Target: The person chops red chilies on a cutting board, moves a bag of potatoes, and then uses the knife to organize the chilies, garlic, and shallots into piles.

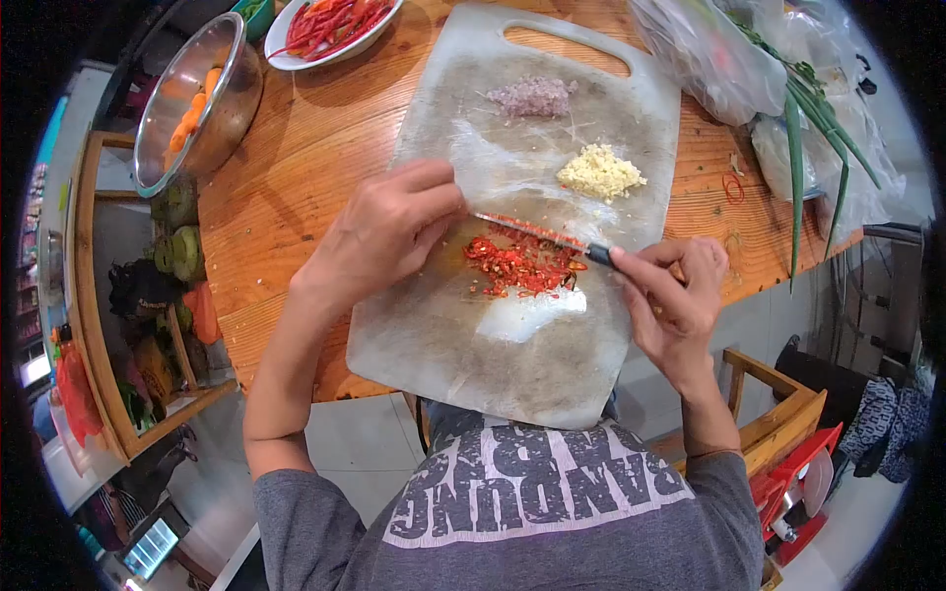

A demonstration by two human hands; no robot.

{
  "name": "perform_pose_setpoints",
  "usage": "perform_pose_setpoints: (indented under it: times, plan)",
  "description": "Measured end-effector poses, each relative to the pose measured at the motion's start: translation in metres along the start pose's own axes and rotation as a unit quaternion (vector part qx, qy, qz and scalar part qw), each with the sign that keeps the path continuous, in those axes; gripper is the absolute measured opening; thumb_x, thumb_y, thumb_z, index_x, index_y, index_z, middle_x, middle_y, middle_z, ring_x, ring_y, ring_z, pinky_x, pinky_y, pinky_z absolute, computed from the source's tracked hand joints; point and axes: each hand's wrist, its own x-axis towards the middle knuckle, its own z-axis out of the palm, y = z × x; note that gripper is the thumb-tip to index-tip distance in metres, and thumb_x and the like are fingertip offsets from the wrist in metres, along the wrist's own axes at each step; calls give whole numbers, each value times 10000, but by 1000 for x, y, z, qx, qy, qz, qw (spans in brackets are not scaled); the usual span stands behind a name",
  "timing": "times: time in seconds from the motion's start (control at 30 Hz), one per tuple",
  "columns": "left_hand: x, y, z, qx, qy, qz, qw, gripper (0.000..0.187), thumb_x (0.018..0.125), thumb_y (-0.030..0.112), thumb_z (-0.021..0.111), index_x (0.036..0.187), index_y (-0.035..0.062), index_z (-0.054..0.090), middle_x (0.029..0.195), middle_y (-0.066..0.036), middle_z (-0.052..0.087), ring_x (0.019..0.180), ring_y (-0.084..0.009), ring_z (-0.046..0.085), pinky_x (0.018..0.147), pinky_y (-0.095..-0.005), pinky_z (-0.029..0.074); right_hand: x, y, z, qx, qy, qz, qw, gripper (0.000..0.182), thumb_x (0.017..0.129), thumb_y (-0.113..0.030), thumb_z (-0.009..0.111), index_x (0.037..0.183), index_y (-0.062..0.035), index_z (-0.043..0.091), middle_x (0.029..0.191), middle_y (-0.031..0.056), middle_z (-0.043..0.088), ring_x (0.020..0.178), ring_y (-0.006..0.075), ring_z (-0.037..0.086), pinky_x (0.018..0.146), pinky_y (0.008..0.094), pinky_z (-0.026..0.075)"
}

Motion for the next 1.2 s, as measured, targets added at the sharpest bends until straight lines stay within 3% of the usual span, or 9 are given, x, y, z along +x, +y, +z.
perform_pose_setpoints:
  times: [0.2,0.3,0.77,1.2]
  plan:
    - [-7,9,0,6,-12,-6,1000,145,777,-20,700,912,30,681,839,-120,584,803,-314,632,700,-397,519,-6,-10,-13,-53,37,-42,997,379,694,-69,811,1052,-194,799,852,-13,639,769,186,534,826,407,368]
    - [-6,6,2,17,-18,11,1000,155,773,-22,697,919,31,680,850,-119,585,811,-314,633,707,-397,523,-16,-19,-7,-34,16,-17,999,394,689,-71,812,1062,-198,798,845,-12,637,761,190,531,803,402,375]
    - [-8,7,1,12,-36,19,999,136,765,-37,687,888,12,654,867,-128,584,830,-328,620,716,-416,519,-13,-26,-14,-52,-22,-34,998,402,706,-85,816,1091,-199,784,763,-56,579,701,147,486,845,386,328]
    - [-1,6,-2,4,-27,24,999,131,760,-45,675,870,1,621,859,-141,565,835,-343,607,713,-412,506,5,-22,-29,-21,-40,-6,999,361,695,-65,824,1034,-189,802,774,-39,601,748,155,543,953,416,332]
